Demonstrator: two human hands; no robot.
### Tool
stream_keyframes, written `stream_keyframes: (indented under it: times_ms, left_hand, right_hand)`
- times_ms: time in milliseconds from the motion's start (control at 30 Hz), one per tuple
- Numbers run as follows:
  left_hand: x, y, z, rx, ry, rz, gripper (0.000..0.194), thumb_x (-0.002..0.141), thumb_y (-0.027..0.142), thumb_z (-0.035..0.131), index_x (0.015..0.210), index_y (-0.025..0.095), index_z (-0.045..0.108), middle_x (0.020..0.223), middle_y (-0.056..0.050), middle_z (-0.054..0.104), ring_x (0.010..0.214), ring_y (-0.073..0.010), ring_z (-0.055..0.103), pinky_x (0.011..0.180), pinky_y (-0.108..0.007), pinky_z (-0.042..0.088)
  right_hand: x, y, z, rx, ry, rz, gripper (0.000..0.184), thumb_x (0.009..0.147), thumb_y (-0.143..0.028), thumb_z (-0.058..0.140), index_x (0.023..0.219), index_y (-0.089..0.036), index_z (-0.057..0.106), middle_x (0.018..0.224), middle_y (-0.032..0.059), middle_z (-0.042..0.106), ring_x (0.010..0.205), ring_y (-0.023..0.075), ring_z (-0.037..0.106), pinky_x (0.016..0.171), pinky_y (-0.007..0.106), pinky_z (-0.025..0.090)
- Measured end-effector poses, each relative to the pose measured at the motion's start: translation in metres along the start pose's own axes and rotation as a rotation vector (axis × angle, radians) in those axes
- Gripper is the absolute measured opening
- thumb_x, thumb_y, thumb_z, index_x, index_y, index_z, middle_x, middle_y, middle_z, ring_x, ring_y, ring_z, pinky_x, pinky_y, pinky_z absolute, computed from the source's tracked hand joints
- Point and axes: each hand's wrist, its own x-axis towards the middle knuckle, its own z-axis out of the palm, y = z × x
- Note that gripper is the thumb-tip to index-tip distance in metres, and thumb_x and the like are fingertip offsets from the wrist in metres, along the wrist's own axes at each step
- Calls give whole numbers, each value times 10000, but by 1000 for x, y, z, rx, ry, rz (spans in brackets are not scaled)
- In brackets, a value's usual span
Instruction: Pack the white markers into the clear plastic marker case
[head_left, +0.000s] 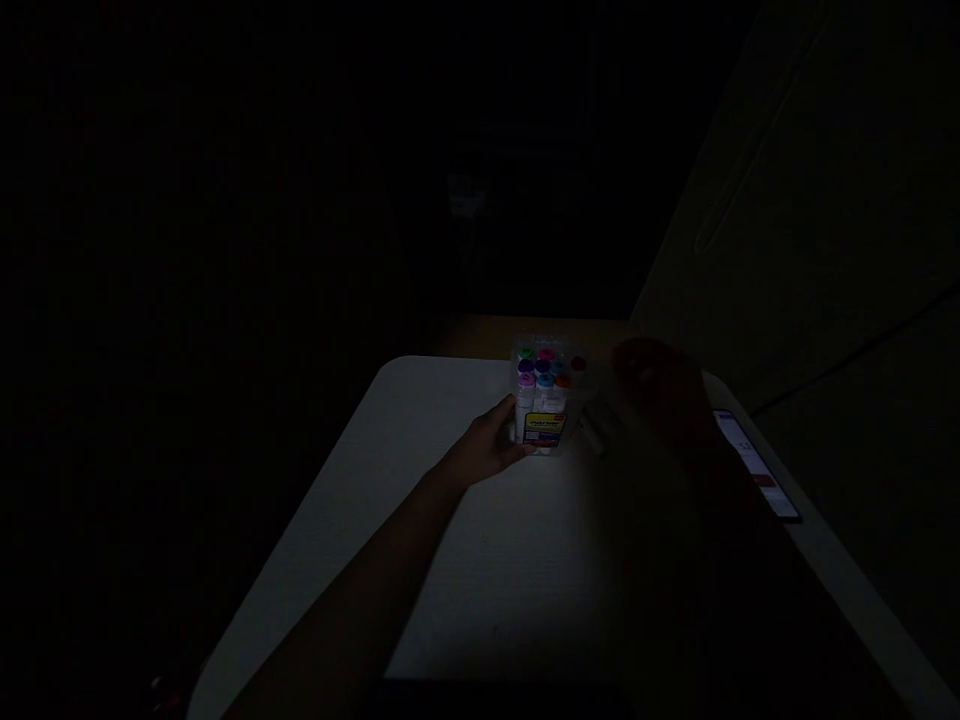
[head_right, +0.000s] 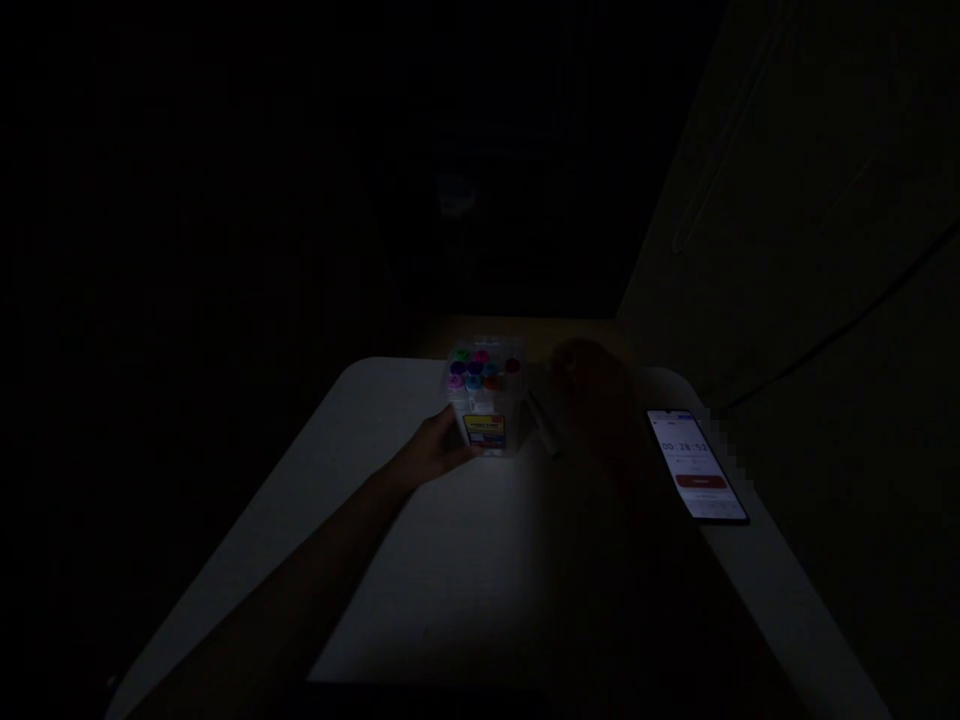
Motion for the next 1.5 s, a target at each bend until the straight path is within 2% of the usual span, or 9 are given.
stream_keyframes:
  times_ms: [133, 200, 267, 400, 567, 700, 933, 1233, 1500]
  left_hand:
    - [1, 2, 0, -9, 2, 12, 638, 774, 423, 642, 1304, 173, 388, 1229, -114, 587, 1090, -246, 592, 935, -357, 480]
    - [0, 3, 0, -5, 9, -2, 630, 775, 429, 639, 1298, 175, 396, 1223, -107, 592, 1085, -245, 594, 934, -352, 481]
    - [0, 4, 0, 7, 6, -21, 622, 773, 432, 639, 1287, 173, 404, 1206, -101, 602, 1063, -241, 603, 914, -340, 491]
    - [0, 6, 0, 42, -8, -52, 615, 772, 438, 637, 1274, 167, 409, 1184, -100, 612, 1042, -234, 610, 901, -326, 494]
    - [1, 8, 0, 18, -10, -39, 598, 776, 441, 629, 1256, 154, 416, 1184, -111, 609, 1038, -232, 611, 884, -320, 499]
    - [1, 8, 0, 3, -14, -38, 586, 774, 436, 634, 1240, 149, 425, 1152, -112, 623, 1024, -235, 617, 879, -329, 498]
    - [1, 8, -1, 5, -14, -40, 599, 768, 451, 634, 1252, 164, 426, 1164, -107, 622, 1027, -248, 617, 880, -339, 497]
    - [1, 6, 0, 14, -4, -21, 605, 768, 431, 638, 1268, 167, 423, 1198, -106, 603, 1064, -249, 598, 915, -344, 486]
    - [0, 5, 0, 10, -6, -43, 657, 753, 430, 659, 1296, 166, 399, 1221, -121, 590, 1094, -259, 587, 937, -370, 478]
  right_hand:
    - [-6, -17, -8, 87, 138, -313, 319, 899, -328, 425, 1135, -180, 582, 1146, 96, 603, 1070, 200, 541, 888, 355, 460]
    - [-10, -24, -7, 106, 123, -467, 312, 898, -279, 417, 1138, -178, 589, 1173, 92, 598, 1108, 209, 512, 939, 380, 430]
    - [-12, -28, -5, 101, 42, -503, 314, 894, -230, 403, 1134, -178, 599, 1173, 87, 604, 1109, 214, 506, 946, 390, 425]
    - [-12, -30, -3, 117, 12, -447, 312, 883, -221, 412, 1089, -145, 633, 1067, 97, 650, 1017, 220, 542, 898, 377, 438]
    - [-15, -37, -2, 237, -7, -206, 268, 853, -234, 475, 1036, -174, 662, 1011, 66, 671, 958, 197, 574, 835, 333, 452]
    - [-18, -44, -3, 253, 6, -124, 246, 838, -240, 494, 993, -184, 677, 965, 60, 677, 890, 179, 595, 773, 299, 459]
    - [-22, -50, -10, 121, -101, -204, 273, 844, -296, 469, 1024, -171, 632, 962, 84, 674, 853, 203, 593, 770, 335, 444]
    - [-20, -47, -11, 283, -71, -168, 263, 830, -254, 506, 1061, -182, 611, 895, 48, 691, 775, 155, 615, 657, 262, 461]
    - [-25, -53, -38, 164, 177, -256, 223, 881, -263, 459, 990, -220, 649, 990, 62, 654, 919, 184, 620, 757, 291, 488]
